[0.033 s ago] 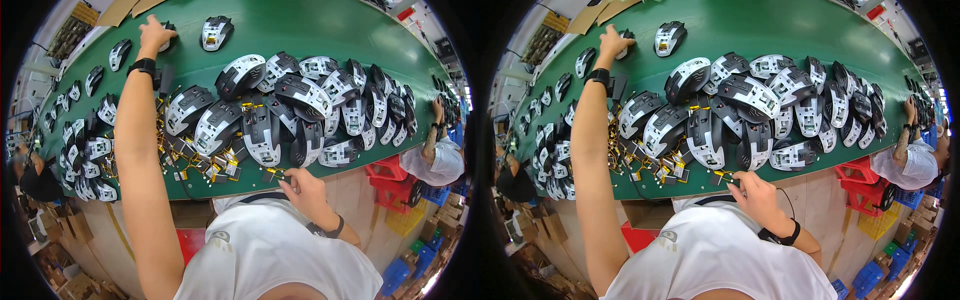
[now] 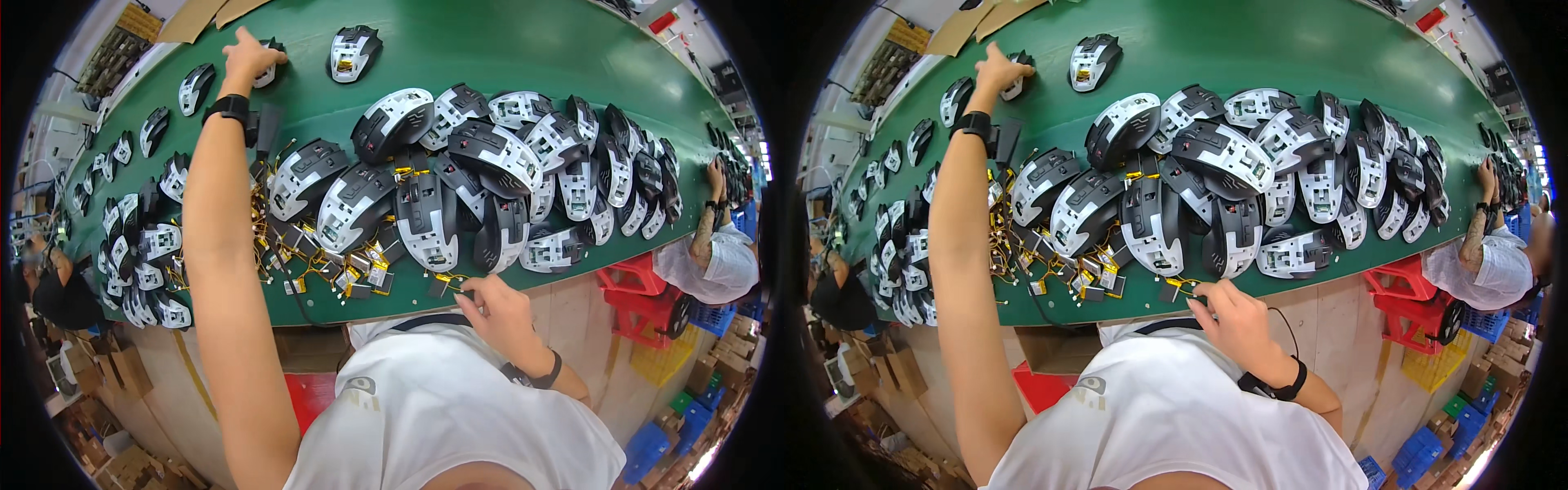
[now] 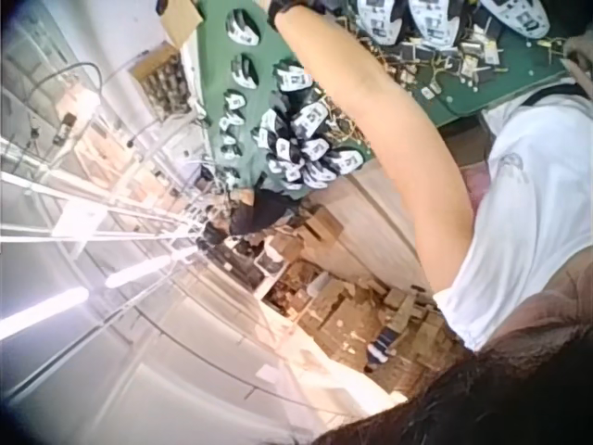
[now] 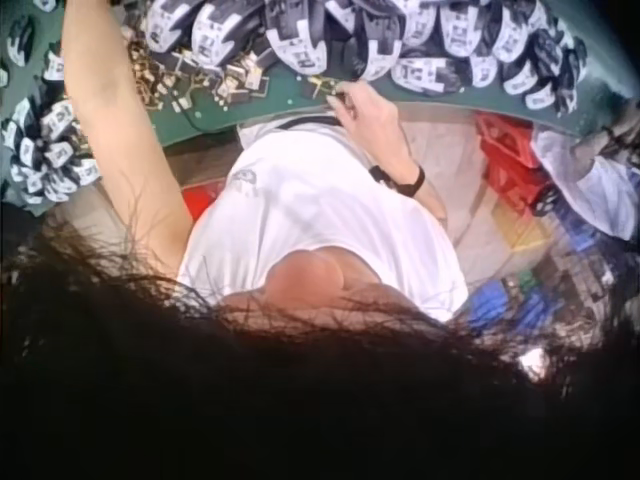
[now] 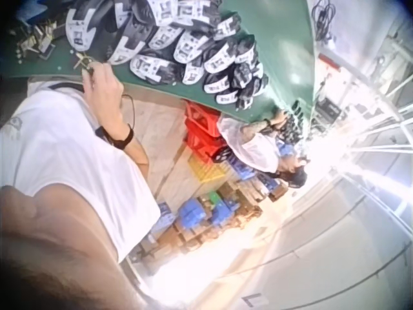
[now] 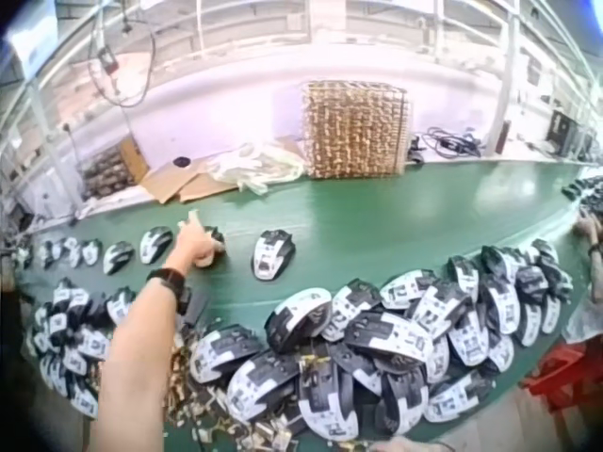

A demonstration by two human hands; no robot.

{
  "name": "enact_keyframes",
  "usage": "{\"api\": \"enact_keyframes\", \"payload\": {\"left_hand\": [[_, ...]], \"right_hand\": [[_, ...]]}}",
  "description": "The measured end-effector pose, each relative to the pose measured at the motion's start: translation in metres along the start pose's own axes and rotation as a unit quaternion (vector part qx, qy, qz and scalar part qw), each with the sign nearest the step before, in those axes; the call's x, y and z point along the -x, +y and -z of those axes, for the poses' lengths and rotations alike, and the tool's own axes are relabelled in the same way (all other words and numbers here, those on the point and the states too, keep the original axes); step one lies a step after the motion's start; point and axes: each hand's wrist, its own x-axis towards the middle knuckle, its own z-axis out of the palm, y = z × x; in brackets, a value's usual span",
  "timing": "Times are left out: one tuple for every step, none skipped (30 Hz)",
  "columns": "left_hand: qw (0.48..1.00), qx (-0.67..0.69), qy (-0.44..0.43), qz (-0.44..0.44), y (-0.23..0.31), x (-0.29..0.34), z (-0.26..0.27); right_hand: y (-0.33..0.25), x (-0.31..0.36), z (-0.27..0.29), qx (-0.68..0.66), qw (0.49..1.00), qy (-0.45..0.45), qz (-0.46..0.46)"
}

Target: The person assembles electronic devices by inserting small batteries into the bottom compartments of multiple units. They pick up each unit, insert a battery, and place the unit on a green table. The process is repeated for several units throughout the clip.

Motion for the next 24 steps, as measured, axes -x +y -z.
{"api": "enact_keyframes", "payload": {"left_hand": [[0.997,-0.023,-0.074,0.017,-0.009,-0.004,0.011],[0.987,-0.044,-0.147,0.036,-0.017,-0.007,0.02],[0.985,-0.035,-0.171,0.017,-0.008,0.004,0.03],[0.985,-0.037,-0.169,0.015,-0.007,0.005,0.029],[0.985,-0.039,-0.167,0.012,-0.006,0.007,0.025],[0.986,-0.041,-0.164,0.013,-0.01,0.011,0.022],[0.987,-0.042,-0.151,0.032,-0.013,0.013,0.02],[0.986,-0.05,-0.148,0.051,-0.016,0.015,0.018],[0.986,-0.058,-0.146,0.065,-0.012,0.022,0.018],[0.984,-0.064,-0.143,0.079,-0.008,0.027,0.018],[0.981,-0.061,-0.153,0.106,-0.003,0.031,0.019],[0.981,-0.059,-0.145,0.11,-0.003,0.032,0.02],[0.982,-0.058,-0.137,0.115,-0.004,0.034,0.021],[0.983,-0.056,-0.129,0.119,-0.004,0.037,0.022],[0.991,-0.053,-0.067,0.102,-0.006,0.042,0.018],[0.996,-0.012,-0.042,0.08,-0.007,0.042,0.021],[0.998,0.028,-0.017,0.058,-0.01,0.041,0.024],[0.997,0.065,0.007,0.04,-0.017,0.043,0.028],[0.986,0.158,0.044,0.015,-0.009,0.05,0.036],[0.953,0.29,0.079,-0.033,-0.004,0.062,0.043],[0.919,0.379,0.09,-0.058,0.001,0.071,0.053],[0.874,0.479,0.015,-0.074,0.005,0.085,0.069],[0.775,0.62,-0.055,-0.108,0.023,0.121,0.09],[0.727,0.673,-0.095,-0.099,0.011,0.147,0.107]], "right_hand": [[0.002,0.0,-0.002,0.002,1.0,0.008,0.03],[0.003,0.001,-0.003,0.002,0.999,0.006,0.038],[0.004,0.001,-0.004,0.008,0.999,0.009,0.042],[0.005,0.0,-0.004,0.013,0.999,0.013,0.046],[0.005,0.0,-0.004,0.0,0.999,0.021,0.038],[0.002,-0.001,-0.002,-0.014,0.999,0.027,0.032],[0.0,-0.001,0.0,-0.028,0.999,0.033,0.026],[-0.002,0.001,0.002,-0.027,0.999,0.033,0.014],[-0.003,0.003,0.005,-0.024,0.999,0.036,-0.001],[-0.004,0.004,0.006,-0.021,0.999,0.04,-0.017],[-0.003,0.006,0.007,-0.009,0.999,0.047,-0.022],[-0.002,0.007,0.006,0.002,0.998,0.053,-0.025],[-0.001,0.008,0.006,0.013,0.998,0.058,-0.028],[0.002,0.01,0.004,0.007,0.998,0.061,-0.022],[0.006,0.012,0.001,0.002,0.998,0.064,-0.018],[0.009,0.013,0.0,-0.005,0.998,0.065,-0.013],[0.009,0.013,0.001,-0.014,0.997,0.074,-0.013],[0.01,0.014,-0.001,-0.026,0.997,0.078,-0.013],[0.01,0.014,-0.002,-0.035,0.996,0.085,-0.017],[0.01,0.015,-0.003,-0.081,0.992,0.095,-0.032],[0.01,0.017,-0.004,-0.125,0.985,0.104,-0.047],[0.009,0.019,-0.002,-0.167,0.977,0.113,-0.064],[0.009,0.02,0.0,-0.193,0.97,0.136,-0.061],[0.007,0.02,0.003,-0.223,0.962,0.152,-0.051]]}}
